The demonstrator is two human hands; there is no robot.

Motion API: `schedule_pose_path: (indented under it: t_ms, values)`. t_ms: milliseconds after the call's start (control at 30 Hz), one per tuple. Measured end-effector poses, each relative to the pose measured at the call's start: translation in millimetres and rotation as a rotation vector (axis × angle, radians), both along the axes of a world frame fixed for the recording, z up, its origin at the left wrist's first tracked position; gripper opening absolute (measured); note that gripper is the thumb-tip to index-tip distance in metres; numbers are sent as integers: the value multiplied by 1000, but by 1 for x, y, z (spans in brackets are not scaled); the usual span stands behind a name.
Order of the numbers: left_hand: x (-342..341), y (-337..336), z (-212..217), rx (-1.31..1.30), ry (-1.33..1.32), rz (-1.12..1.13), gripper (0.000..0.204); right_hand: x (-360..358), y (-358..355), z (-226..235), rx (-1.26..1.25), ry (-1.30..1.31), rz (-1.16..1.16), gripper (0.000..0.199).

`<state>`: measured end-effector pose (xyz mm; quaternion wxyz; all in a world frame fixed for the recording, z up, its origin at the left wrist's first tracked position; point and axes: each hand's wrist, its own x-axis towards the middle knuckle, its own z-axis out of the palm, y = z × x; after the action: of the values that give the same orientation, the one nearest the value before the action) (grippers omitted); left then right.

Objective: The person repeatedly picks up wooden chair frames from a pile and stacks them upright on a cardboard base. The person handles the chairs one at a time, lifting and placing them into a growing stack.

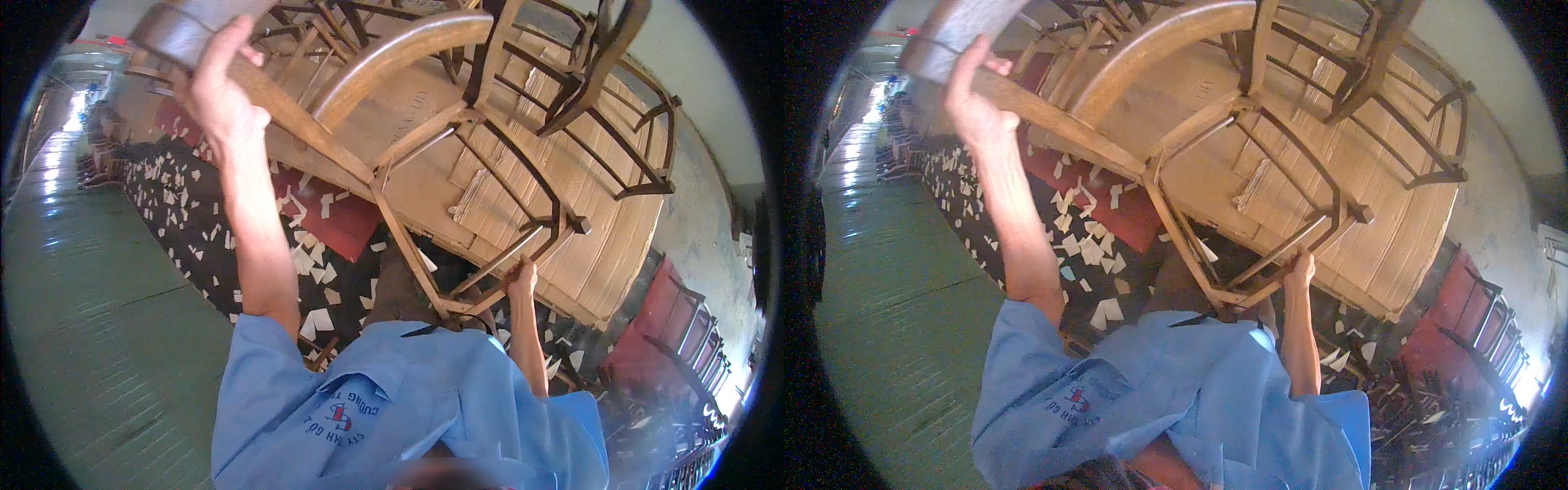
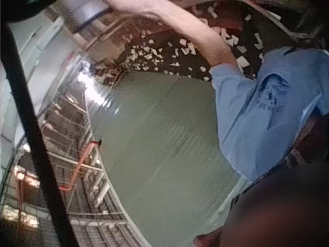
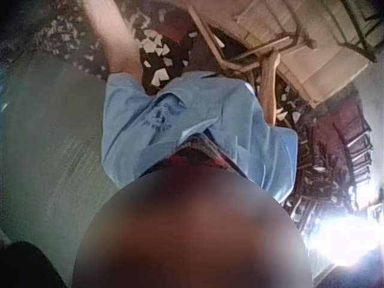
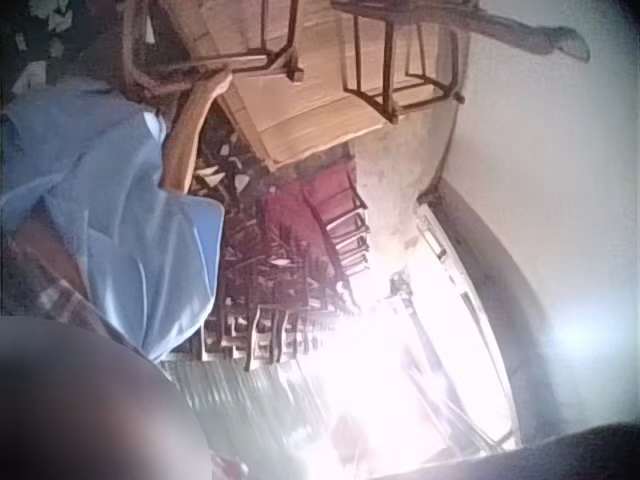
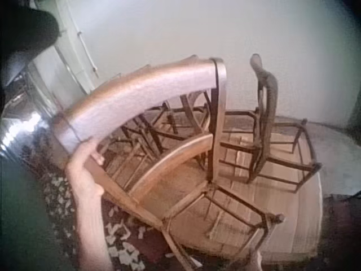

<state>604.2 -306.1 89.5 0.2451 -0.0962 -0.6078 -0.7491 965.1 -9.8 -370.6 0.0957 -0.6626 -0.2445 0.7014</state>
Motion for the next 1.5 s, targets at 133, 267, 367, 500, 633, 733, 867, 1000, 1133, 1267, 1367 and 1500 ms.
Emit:
schedule_pose_path:
  t_ms: [133, 267, 367, 500, 633, 733, 867, 1000, 1133, 1267, 1367, 1500]
  values:
    - [-78, -80, -1, 87, 67, -2, 15, -92, -31, 8, 82, 82, -6, 21]
    - [-152, -172, -8, 181, 116, -116, 14, -207, -61, 17, 173, 120, 59, 21]
    - [-214, -220, -18, 225, 76, 60, 12, -306, -66, 19, 202, 138, 135, 20]
    - [-281, -284, -45, 291, 38, 184, 14, -418, -81, 9, 304, 129, 241, 22]
    - [-336, -322, -93, 234, -7, 280, 17, -498, -103, -21, 312, 172, 272, 21]
    - [-358, -327, -131, 274, -276, 371, 15, -524, -118, -39, 348, 111, 383, 20]
    - [-397, -325, -151, 159, 9, 175, 22, -531, -129, -58, 381, 41, 743, 17]
    - [-429, -327, -150, 148, 87, 240, 22, -548, -138, -79, 508, -4, 614, 15]
    - [-446, -333, -146, 215, 22, 272, 21, -581, -133, -94, 539, 50, 855, 26]
    - [-458, -328, -147, 215, 15, 375, 23, -615, -116, -85, 503, 54, 841, 20]
    - [-460, -320, -146, 120, 78, 362, 30, -626, -105, -71, 479, 88, 872, 31]
    - [-455, -319, -147, 75, 55, 300, 38, -604, -109, -71, 524, -61, 1178, 54]
